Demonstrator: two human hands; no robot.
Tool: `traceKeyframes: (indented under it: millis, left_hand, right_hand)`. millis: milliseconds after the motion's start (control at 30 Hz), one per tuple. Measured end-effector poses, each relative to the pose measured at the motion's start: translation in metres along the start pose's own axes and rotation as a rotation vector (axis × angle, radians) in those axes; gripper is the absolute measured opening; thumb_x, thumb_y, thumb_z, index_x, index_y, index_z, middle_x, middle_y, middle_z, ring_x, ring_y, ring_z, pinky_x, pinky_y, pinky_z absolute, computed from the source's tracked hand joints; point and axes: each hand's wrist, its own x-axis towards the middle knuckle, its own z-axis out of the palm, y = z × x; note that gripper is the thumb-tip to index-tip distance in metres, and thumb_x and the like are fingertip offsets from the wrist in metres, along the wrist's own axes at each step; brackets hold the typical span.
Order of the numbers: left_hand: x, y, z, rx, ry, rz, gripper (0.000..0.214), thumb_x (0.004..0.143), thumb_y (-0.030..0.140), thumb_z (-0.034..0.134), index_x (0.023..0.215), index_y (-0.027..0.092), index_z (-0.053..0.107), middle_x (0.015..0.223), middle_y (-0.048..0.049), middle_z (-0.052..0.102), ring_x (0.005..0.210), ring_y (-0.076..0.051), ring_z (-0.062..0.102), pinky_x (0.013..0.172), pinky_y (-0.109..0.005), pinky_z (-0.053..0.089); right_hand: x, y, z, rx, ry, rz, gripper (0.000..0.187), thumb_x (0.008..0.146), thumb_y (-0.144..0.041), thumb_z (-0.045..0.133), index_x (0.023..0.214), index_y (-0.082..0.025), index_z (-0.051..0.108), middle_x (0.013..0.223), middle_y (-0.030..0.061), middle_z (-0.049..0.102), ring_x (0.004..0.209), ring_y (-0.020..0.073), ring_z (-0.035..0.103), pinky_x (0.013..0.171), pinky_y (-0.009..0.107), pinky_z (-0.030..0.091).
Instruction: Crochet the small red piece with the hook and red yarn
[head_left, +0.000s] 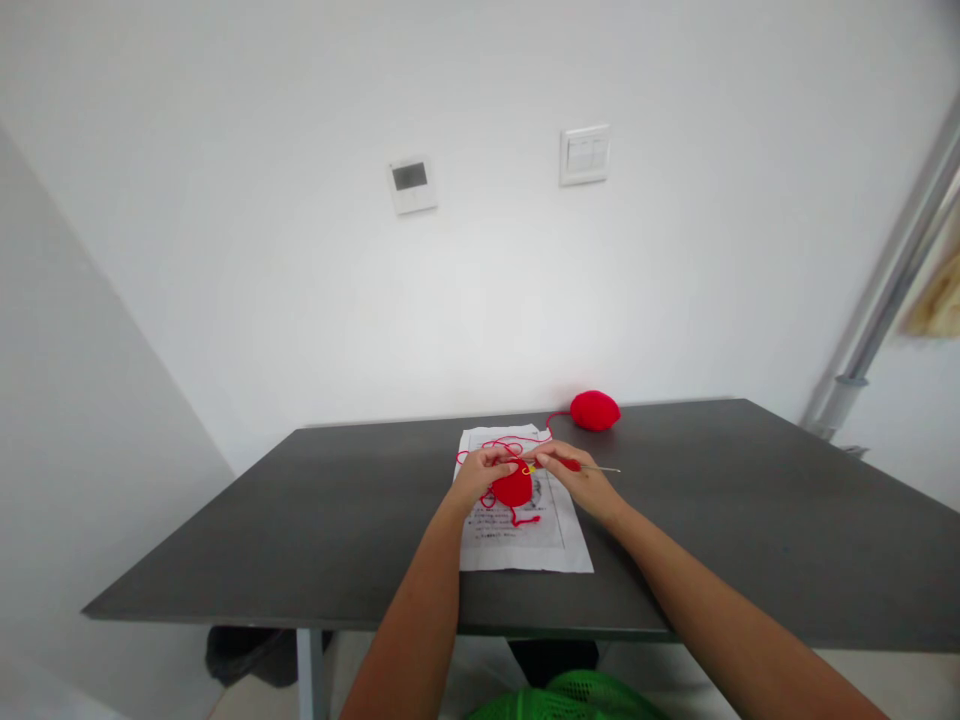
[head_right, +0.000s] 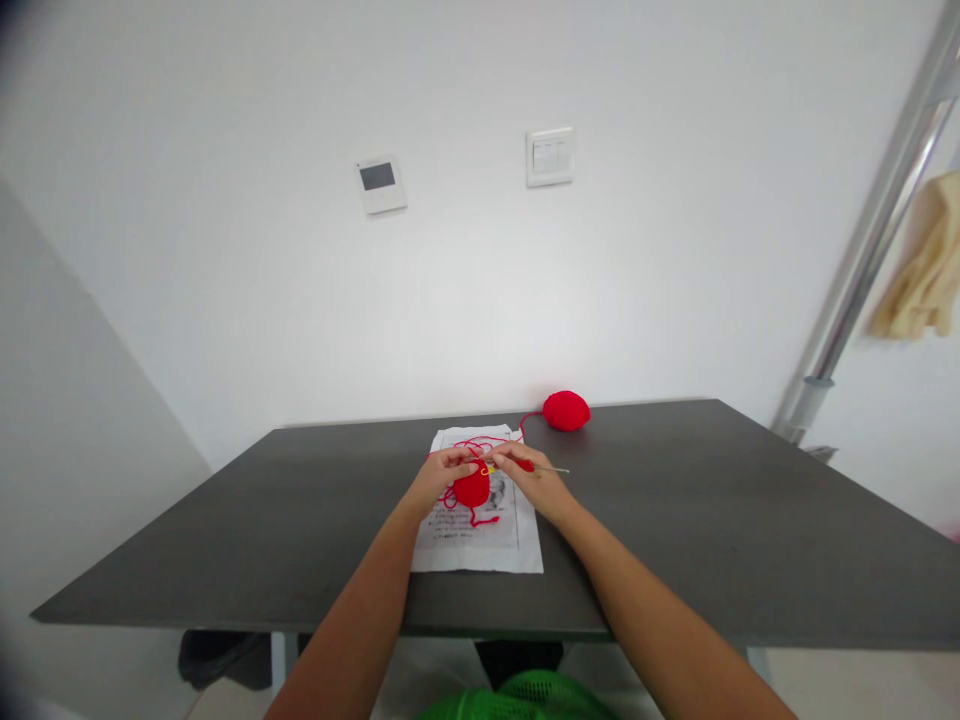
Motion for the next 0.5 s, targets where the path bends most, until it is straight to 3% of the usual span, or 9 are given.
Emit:
traceKeyframes:
  millis: [200,500]
  left_hand:
    - [0.0035,-0.0043,0.0055,-0.13,0.013,0.049,0.056,0.055,0.028,0.075,0.108,0.015,0.06,0.079,-0.005,0.065,0.074,-0.017,0.06,0.071,-0.029,0.043]
    - [0.0031,-0.0067,0.0107,-0.228,0.017,0.01,0.06,0.055,0.022,0.075,0.111,0.014,0.057,0.082,-0.0051,0.066,0.072,-0.016,0.06,0.068,-0.027,0.043]
  right_hand:
    - [-0.0002,-0.0005,0.0028,-0.006,0.045,-0.007,0.021,0.083,-0.036,0.052,0.083,-0.019,0.065,0.083,0.0044,0.065,0.082,0.0187,0.06,0.078,0.031,0.046]
    - [-0.0018,-0.0031,0.0092,-0.041,0.1,-0.04,0.021,0.083,-0.037,0.052,0.08,-0.019,0.063,0.079,0.0041,0.063,0.076,0.0178,0.059,0.073,0.03,0.047]
